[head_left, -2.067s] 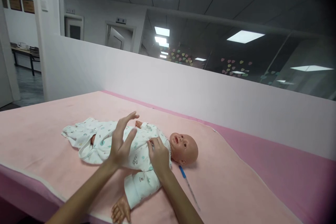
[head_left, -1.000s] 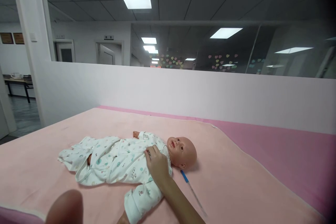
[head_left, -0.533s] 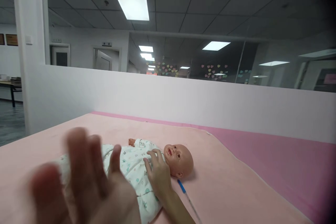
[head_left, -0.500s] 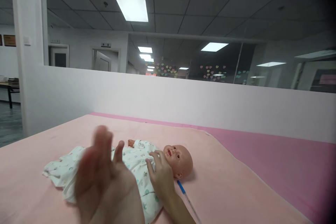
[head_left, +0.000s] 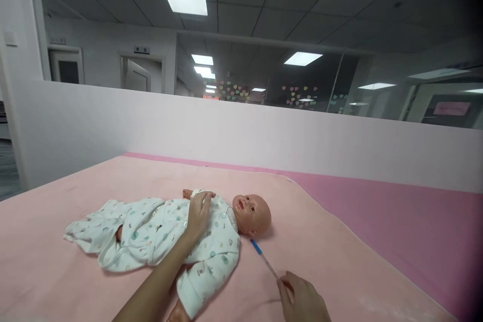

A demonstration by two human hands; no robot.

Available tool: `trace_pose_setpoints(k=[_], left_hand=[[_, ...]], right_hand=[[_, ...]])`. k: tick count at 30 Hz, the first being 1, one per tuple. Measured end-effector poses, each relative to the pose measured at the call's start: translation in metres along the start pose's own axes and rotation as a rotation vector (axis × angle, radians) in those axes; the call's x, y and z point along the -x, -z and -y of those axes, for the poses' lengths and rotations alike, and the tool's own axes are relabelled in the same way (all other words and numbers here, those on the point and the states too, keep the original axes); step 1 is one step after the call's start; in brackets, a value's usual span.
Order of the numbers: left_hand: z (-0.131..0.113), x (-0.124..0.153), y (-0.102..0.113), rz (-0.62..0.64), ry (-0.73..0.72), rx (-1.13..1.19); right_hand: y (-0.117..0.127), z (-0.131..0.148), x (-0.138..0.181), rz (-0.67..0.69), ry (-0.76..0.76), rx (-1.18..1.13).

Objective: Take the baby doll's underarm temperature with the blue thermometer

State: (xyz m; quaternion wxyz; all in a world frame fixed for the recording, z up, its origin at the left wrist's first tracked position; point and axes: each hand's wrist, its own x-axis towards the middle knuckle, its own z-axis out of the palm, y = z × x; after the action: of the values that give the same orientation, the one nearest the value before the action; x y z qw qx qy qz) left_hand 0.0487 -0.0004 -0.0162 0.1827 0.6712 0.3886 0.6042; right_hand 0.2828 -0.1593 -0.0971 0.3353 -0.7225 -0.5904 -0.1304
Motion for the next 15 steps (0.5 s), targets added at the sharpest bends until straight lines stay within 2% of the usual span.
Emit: trace_pose_setpoints(k=[4, 7, 9, 11, 13, 15], left_hand=[[0.002, -0.001, 0.002, -0.033, 0.128, 0.075], [0.005, -0.001, 0.0, -0.013, 0.127, 0.095], [0.006, -0.001, -0.001, 0.004, 0.113, 0.106], [0.007, -0.001, -0.001, 0.013, 0.106, 0.117], [0.006, -0.001, -0.001, 0.02, 0.098, 0.121], [0.005, -0.001, 0.0, 0.031, 0.086, 0.107]], right_hand=[[0.035, 0.032, -0.018, -0.042, -0.242, -0.192], [0.076, 0.051, -0.045, -0.139, -0.359, -0.569], [0.105, 0.064, -0.066, -0.117, -0.306, -0.901], [0.126, 0.077, -0.086, -0.056, -0.207, -1.094], [0.133, 0.09, -0.102, 0.012, -0.118, -1.108], [0.129, 0.101, -0.11, 0.087, -0.062, -0.994]])
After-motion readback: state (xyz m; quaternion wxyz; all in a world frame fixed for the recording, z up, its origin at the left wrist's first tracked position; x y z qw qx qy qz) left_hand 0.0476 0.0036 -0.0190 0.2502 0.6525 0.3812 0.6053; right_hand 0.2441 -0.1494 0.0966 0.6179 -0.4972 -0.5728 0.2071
